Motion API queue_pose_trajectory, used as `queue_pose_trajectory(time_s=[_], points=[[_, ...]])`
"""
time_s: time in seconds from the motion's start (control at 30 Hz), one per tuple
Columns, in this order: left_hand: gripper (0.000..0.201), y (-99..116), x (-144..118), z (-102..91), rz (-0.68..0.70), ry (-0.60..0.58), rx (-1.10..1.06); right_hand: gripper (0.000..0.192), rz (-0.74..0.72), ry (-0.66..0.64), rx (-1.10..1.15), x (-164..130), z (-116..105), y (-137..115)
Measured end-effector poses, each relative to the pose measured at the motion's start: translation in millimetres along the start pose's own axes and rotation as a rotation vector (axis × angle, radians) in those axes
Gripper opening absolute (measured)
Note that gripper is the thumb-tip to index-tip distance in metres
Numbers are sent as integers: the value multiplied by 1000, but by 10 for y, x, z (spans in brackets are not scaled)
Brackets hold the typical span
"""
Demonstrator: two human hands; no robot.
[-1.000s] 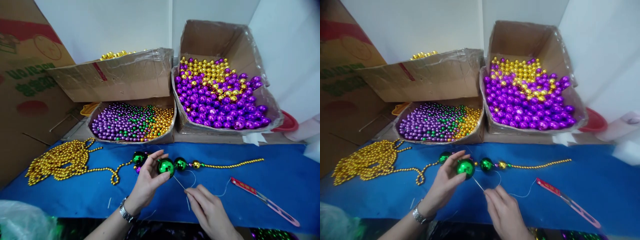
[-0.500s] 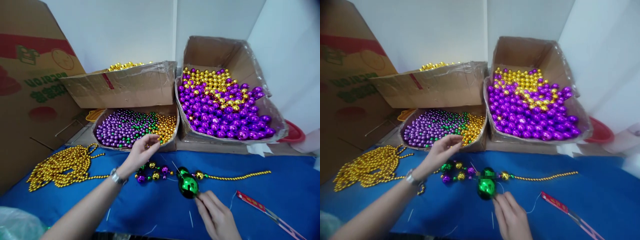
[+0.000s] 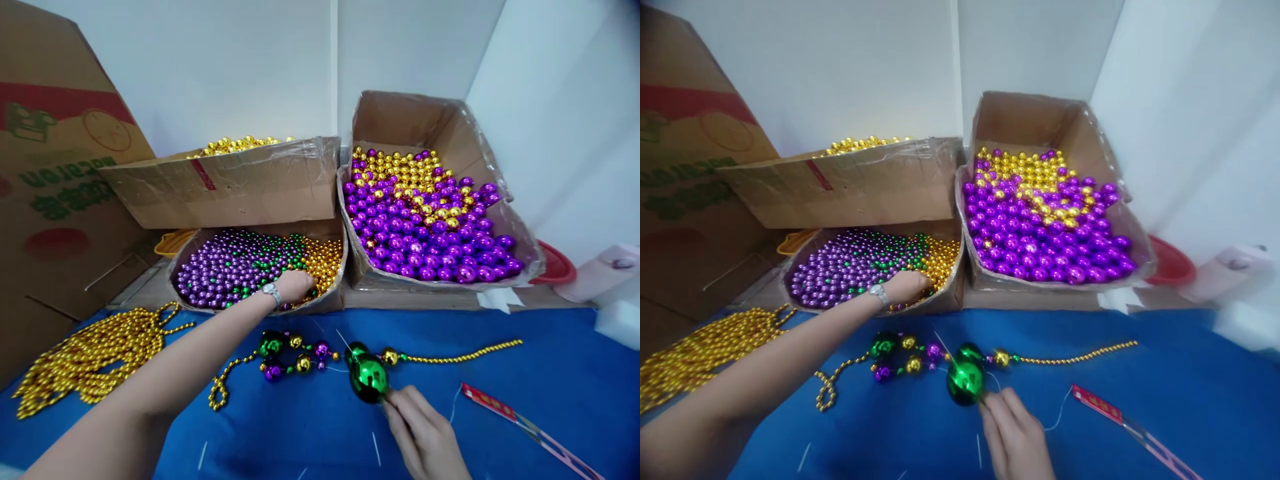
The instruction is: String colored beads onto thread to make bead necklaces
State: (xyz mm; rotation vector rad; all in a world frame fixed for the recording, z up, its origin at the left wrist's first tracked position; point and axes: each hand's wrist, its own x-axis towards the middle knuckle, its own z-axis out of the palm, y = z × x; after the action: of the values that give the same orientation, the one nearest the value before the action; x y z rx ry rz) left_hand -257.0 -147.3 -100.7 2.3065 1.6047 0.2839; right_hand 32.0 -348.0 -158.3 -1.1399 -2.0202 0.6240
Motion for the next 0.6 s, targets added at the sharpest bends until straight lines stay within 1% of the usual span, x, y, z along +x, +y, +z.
queue_pose_trajectory(time_s=[0.03,0.07,0.17,0.2,0.23,0.27,0.33,0.37,0.4,0.47,0.6], points=[[3,26,-36,-31,-2,22,-52,21,7,1,13,6,-4,-15],[5,66,-88,-67,-3,46,-113,20,13,3,25,13,-11,-29],[29,264,-338,-163,-3,115,-299,18,36,-5,57,40,-47,-68],[33,346,-439,-185,-10,133,-401,17,38,-7,62,51,-61,-81],[33,430,-540,-201,-26,145,-555,17,33,-6,64,63,-75,-94],[32,513,-635,-209,-53,142,-757,16,22,-3,65,76,-86,-107],[27,658,-789,-204,-125,101,-1176,16,-7,6,62,102,-100,-132],[24,718,-845,-191,-163,72,-1338,16,-18,12,59,114,-101,-144],[23,767,-888,-171,-192,44,-1437,17,-25,15,55,124,-100,-156],[20,839,-942,-118,-231,10,-1541,18,-31,17,50,139,-95,-176],[20,917,-987,-16,-261,-29,-1617,21,-16,-2,39,141,-101,-200]])
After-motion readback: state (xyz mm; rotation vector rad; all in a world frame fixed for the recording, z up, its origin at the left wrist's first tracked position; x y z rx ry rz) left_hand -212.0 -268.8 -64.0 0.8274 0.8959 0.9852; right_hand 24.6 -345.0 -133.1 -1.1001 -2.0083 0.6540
